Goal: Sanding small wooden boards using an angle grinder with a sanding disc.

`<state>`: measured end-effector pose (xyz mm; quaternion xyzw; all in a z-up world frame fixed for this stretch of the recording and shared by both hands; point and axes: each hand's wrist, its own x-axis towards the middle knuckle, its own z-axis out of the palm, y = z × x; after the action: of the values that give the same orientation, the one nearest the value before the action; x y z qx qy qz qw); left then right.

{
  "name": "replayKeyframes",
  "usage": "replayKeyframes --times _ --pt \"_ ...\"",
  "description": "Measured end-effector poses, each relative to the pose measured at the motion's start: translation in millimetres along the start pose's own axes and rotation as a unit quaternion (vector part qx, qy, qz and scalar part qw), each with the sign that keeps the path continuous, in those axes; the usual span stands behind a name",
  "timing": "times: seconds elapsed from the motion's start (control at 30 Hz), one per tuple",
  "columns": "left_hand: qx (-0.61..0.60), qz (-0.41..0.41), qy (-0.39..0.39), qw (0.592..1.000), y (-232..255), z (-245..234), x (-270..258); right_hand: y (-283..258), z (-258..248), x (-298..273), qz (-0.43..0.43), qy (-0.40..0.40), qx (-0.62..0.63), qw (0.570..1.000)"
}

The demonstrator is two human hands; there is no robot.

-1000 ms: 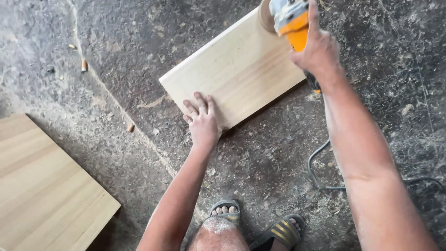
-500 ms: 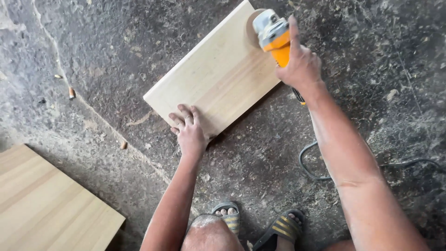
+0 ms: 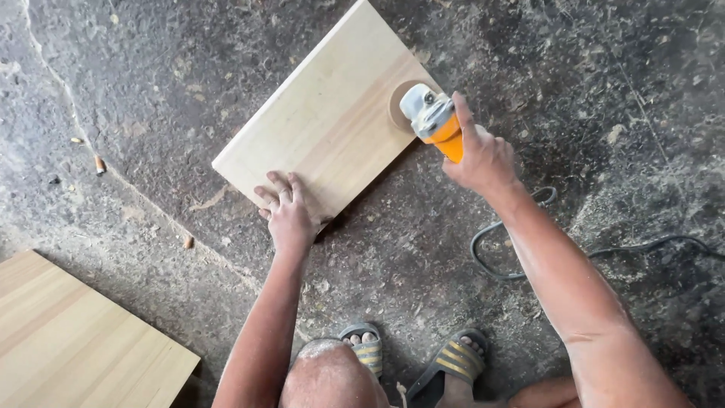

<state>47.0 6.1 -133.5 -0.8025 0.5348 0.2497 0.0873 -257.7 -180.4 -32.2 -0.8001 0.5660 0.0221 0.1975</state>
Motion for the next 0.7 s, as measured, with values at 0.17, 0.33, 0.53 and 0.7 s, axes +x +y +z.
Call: replayKeyframes --times 0.17,0.33,0.53,0.7 --pt "-0.007 -0.002 -0.005 1.000 -5.8 8.7 4.0 20.6 -0.5 -13.3 0.041 -0.003 0.027 0.999" --pt "-0.037 -0.001 0.005 0.999 -3.3 -2.4 -0.3 16.4 14.5 -34.7 -0.012 -0.035 -0.034 0.999" --pt "-0.017 0.006 0.019 1.000 -10.5 16.1 6.1 25.9 -0.1 -29.1 0.081 0.004 0.014 0.997" --pt "-0.022 -0.007 0.071 0.997 -7.3 11.3 2.8 -62.8 7.8 3.1 0.021 -0.044 -0.021 0.999"
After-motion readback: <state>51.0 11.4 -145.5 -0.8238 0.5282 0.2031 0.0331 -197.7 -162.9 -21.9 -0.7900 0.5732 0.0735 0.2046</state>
